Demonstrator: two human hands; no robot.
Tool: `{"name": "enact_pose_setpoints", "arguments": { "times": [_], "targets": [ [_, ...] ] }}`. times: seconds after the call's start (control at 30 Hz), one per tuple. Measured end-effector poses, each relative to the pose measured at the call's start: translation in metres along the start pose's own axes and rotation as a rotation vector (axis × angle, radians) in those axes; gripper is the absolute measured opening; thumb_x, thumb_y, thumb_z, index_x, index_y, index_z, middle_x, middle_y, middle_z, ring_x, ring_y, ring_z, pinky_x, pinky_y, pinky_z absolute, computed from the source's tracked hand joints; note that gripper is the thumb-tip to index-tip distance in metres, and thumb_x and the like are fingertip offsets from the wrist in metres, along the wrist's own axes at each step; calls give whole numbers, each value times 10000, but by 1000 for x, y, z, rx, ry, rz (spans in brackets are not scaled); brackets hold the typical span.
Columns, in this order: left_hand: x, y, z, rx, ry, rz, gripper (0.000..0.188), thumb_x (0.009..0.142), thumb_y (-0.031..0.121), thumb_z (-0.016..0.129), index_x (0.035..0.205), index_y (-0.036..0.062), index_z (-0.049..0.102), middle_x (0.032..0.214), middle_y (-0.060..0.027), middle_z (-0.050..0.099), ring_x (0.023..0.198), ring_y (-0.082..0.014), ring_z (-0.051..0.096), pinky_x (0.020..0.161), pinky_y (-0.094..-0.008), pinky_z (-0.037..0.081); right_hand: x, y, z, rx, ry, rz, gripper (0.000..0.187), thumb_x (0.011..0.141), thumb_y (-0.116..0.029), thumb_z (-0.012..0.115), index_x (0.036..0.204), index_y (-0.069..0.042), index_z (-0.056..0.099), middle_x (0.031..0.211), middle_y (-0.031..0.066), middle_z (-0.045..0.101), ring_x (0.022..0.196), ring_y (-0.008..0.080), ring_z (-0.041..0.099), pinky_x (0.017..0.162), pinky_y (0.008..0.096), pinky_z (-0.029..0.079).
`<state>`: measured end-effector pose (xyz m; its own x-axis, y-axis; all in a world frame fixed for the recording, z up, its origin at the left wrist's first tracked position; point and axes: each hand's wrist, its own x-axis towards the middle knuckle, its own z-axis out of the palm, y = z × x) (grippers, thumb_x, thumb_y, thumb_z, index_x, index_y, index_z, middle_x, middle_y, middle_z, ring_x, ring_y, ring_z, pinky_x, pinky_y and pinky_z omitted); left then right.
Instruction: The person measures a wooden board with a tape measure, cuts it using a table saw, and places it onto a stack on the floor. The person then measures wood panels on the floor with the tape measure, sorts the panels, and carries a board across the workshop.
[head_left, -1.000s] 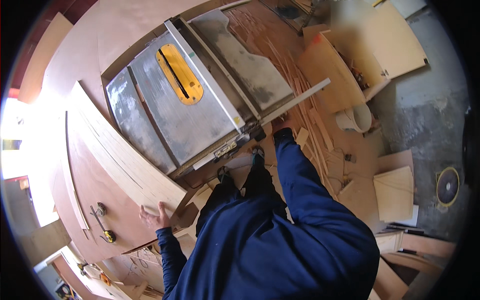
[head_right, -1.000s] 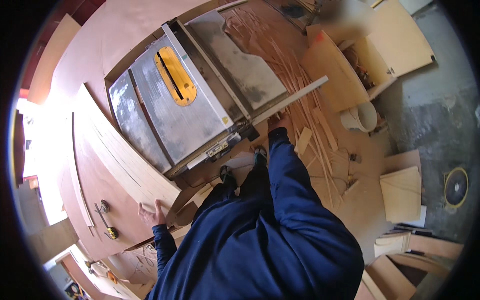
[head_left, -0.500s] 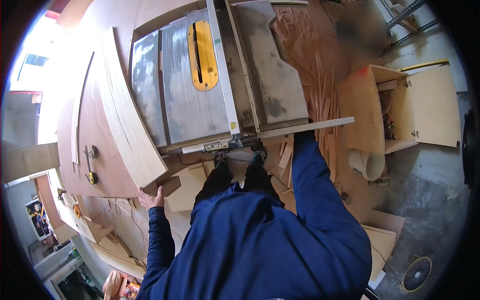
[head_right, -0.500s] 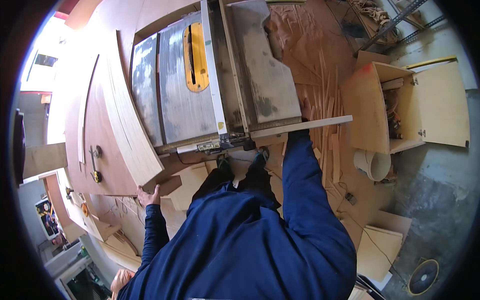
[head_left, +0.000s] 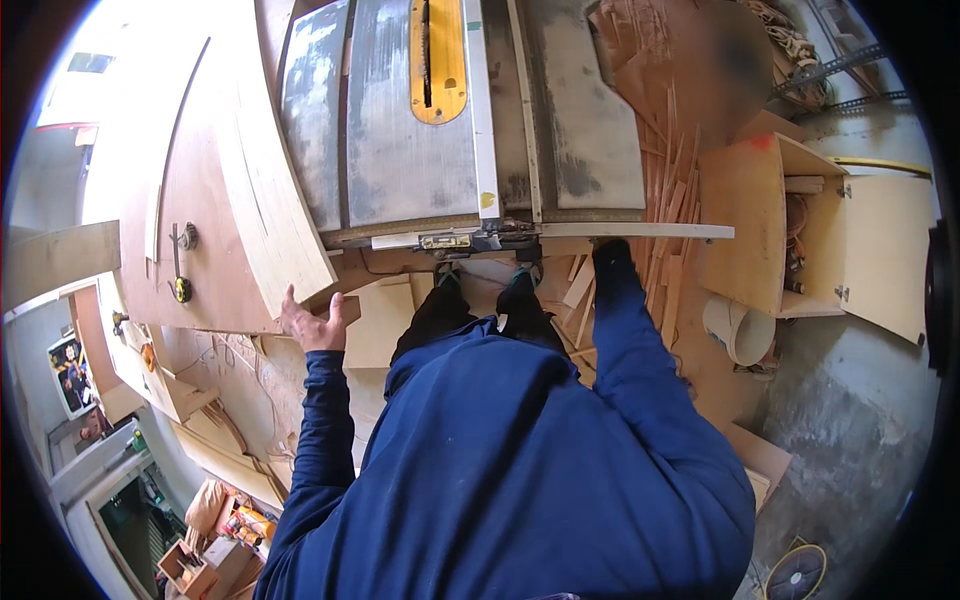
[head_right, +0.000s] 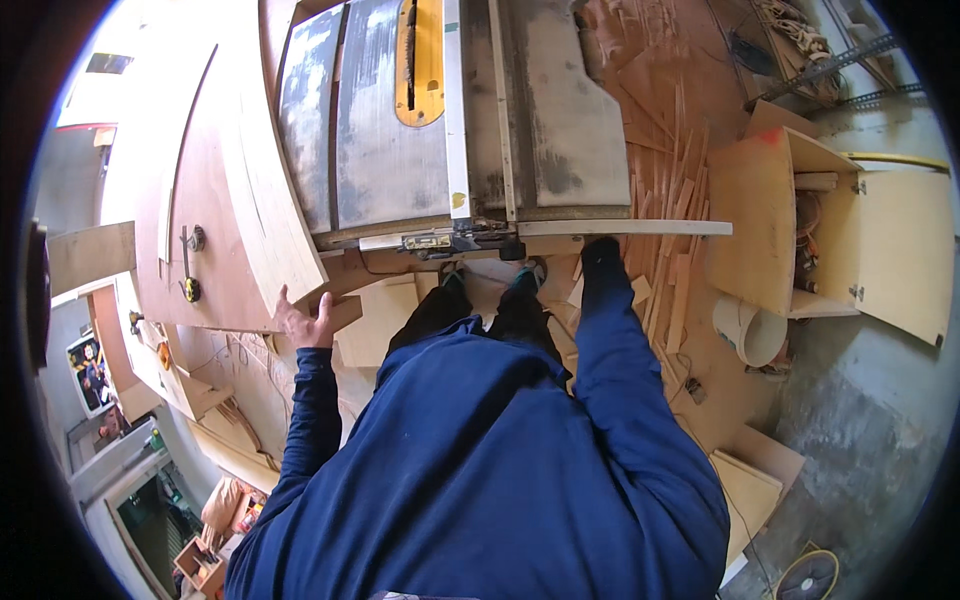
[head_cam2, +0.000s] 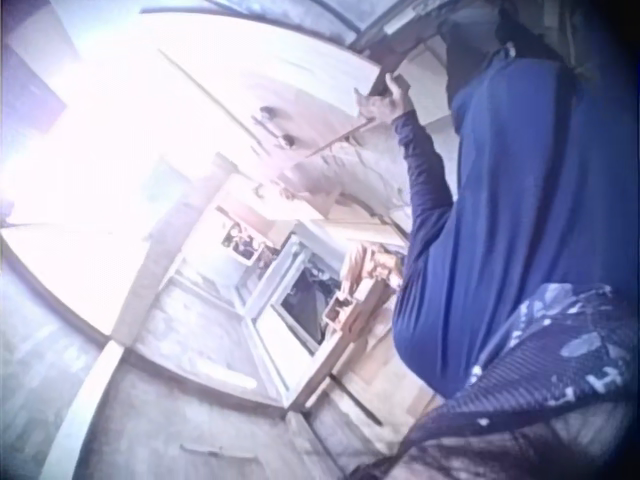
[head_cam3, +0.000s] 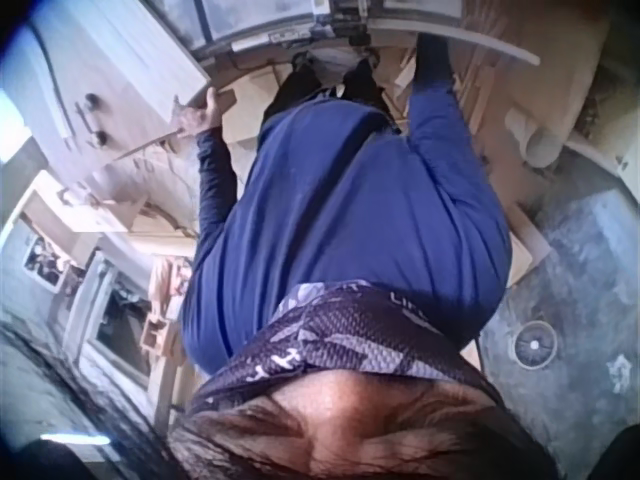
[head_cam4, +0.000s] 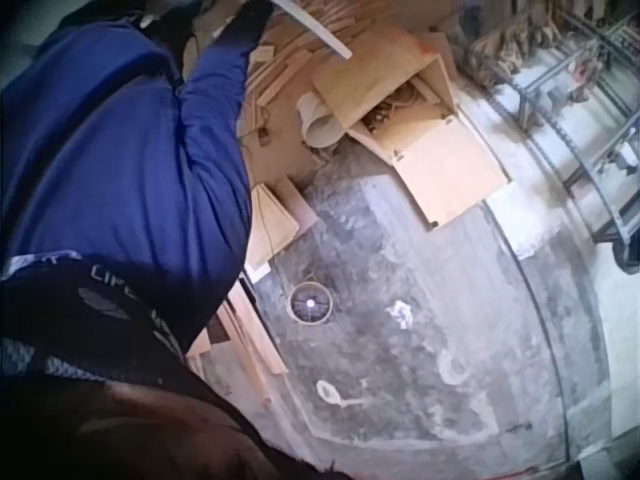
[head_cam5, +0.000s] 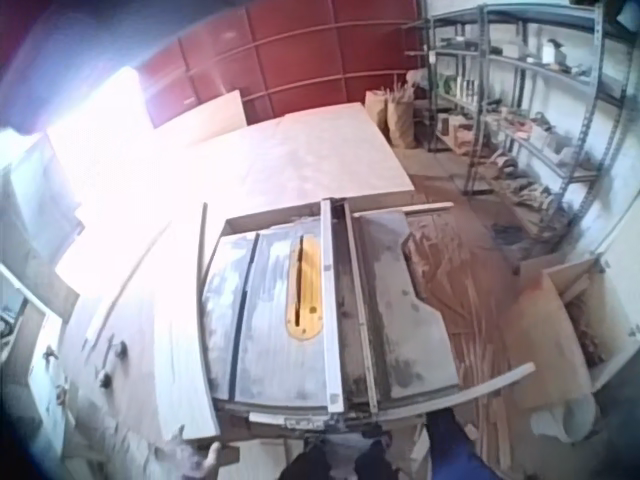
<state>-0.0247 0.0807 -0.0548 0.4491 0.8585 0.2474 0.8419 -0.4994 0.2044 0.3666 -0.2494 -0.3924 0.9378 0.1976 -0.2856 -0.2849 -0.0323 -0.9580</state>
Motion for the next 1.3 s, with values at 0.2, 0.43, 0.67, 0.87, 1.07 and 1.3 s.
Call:
{"name": "enact_pose_setpoints", "arguments": {
  "times": [0.2,0.43,0.67,0.87,1.07,1.3],
  "targets": [
    [-8,45,-11,-398,-48,-154,405,757,166,715,1101,24,555,920,-132,605,872,-253,581,787,-338,465,-156,-72,70,66,-168,362,242,844,-152,533,1071,-71,549,938,74,596,844,213,591,685,326,490],
    [-20,120,51,-1044,-1063,-730,445,847,439,623,1042,39,612,826,-12,621,676,-89,576,585,-219,465,-186,-178,106,366,-371,371,299,816,-101,624,1092,-60,516,850,82,611,698,187,620,634,292,518],
    [-35,163,90,-1259,-1008,-886,368,852,441,616,887,78,567,765,-5,591,622,-97,552,574,-230,446,-158,-167,106,133,-473,307,356,811,-187,663,1085,-26,502,860,83,631,683,163,623,599,268,521],
    [-39,165,105,-1223,-871,-836,438,823,428,661,872,-3,595,785,-48,610,560,-70,503,487,-199,411,-160,-177,105,84,-458,354,355,826,-252,650,1066,-38,500,843,91,637,690,156,621,601,276,507],
    [-39,159,104,-1261,-820,-749,398,825,385,674,864,-7,618,769,-39,605,568,-54,480,488,-191,390,-158,-170,111,63,-492,342,375,826,-252,650,1108,-54,502,874,87,639,685,152,622,603,274,506],
    [-39,173,104,-1292,-764,-688,304,773,304,707,709,20,619,643,-22,580,539,-87,505,490,-241,395,-142,-129,93,-15,-489,179,274,854,-252,616,1054,-93,517,816,40,620,672,170,641,606,284,521]
  ]
}}
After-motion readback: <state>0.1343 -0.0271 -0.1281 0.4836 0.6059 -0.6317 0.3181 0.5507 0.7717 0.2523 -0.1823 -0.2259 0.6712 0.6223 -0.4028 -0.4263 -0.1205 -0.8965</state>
